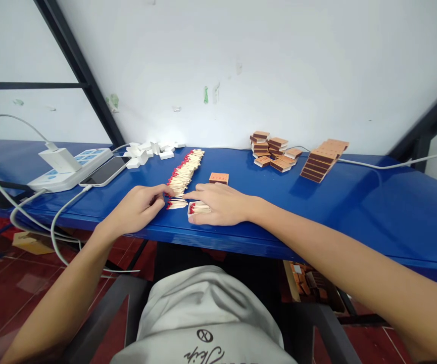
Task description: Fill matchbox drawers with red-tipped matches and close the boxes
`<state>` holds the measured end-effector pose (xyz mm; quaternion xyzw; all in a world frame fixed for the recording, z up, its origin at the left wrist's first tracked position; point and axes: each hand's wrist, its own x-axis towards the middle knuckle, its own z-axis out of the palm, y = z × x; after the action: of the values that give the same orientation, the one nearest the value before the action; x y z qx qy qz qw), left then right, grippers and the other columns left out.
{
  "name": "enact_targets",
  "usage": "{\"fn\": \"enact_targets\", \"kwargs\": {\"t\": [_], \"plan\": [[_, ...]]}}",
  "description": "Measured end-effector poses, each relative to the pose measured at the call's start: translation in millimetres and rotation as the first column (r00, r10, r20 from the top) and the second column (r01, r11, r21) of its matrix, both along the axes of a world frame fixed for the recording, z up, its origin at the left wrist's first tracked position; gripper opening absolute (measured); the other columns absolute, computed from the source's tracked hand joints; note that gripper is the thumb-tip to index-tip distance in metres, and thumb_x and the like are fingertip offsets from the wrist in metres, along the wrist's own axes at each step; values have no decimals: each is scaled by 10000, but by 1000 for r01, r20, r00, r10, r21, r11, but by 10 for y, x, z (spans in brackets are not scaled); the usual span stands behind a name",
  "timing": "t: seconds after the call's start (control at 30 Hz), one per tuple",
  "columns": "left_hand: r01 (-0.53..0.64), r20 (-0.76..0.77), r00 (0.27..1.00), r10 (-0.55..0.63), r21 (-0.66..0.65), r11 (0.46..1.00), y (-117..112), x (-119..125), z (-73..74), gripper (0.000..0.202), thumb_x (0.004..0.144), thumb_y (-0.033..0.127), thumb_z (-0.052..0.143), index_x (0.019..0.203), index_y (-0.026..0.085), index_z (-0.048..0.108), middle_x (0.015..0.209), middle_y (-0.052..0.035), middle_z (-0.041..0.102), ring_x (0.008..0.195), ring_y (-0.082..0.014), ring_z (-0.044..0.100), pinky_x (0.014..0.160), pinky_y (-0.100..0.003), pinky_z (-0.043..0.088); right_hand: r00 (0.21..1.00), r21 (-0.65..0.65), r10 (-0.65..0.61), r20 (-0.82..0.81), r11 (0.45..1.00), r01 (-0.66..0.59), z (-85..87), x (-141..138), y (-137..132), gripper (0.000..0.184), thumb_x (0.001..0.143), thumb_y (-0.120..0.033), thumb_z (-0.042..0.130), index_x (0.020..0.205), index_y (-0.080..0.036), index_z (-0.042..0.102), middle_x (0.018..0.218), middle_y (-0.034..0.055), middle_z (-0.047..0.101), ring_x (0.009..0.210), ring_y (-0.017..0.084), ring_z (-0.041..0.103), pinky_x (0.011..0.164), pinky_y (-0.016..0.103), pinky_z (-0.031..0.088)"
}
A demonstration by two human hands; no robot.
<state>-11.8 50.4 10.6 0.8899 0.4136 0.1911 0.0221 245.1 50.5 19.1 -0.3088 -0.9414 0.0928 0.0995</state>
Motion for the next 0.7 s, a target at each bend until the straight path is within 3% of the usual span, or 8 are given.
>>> {"fn": "enact_targets", "kwargs": {"t": [0.23, 0.7], "plan": [[-33, -4, 999, 33, 18, 999, -3, 3, -4, 298, 925, 204, 399, 1058, 204, 667, 792, -12, 696, 662, -184, 596, 646, -282, 377, 1000, 2, 11, -11, 1000, -11, -4, 7, 12, 602, 938, -522, 542, 1448, -205, 521, 1057, 110, 616, 900, 266, 601, 818, 400, 459], [9, 43, 999, -6, -48, 999, -9, 5, 2, 267, 951, 246, 429, 1013, 210, 686, 782, 7, 675, 665, -160, 567, 655, -268, 349, 1000, -2, -2, -24, 1000, 2, -14, 5, 11, 588, 938, -503, 555, 1445, -207, 522, 1044, 100, 623, 881, 256, 600, 801, 388, 454]]}}
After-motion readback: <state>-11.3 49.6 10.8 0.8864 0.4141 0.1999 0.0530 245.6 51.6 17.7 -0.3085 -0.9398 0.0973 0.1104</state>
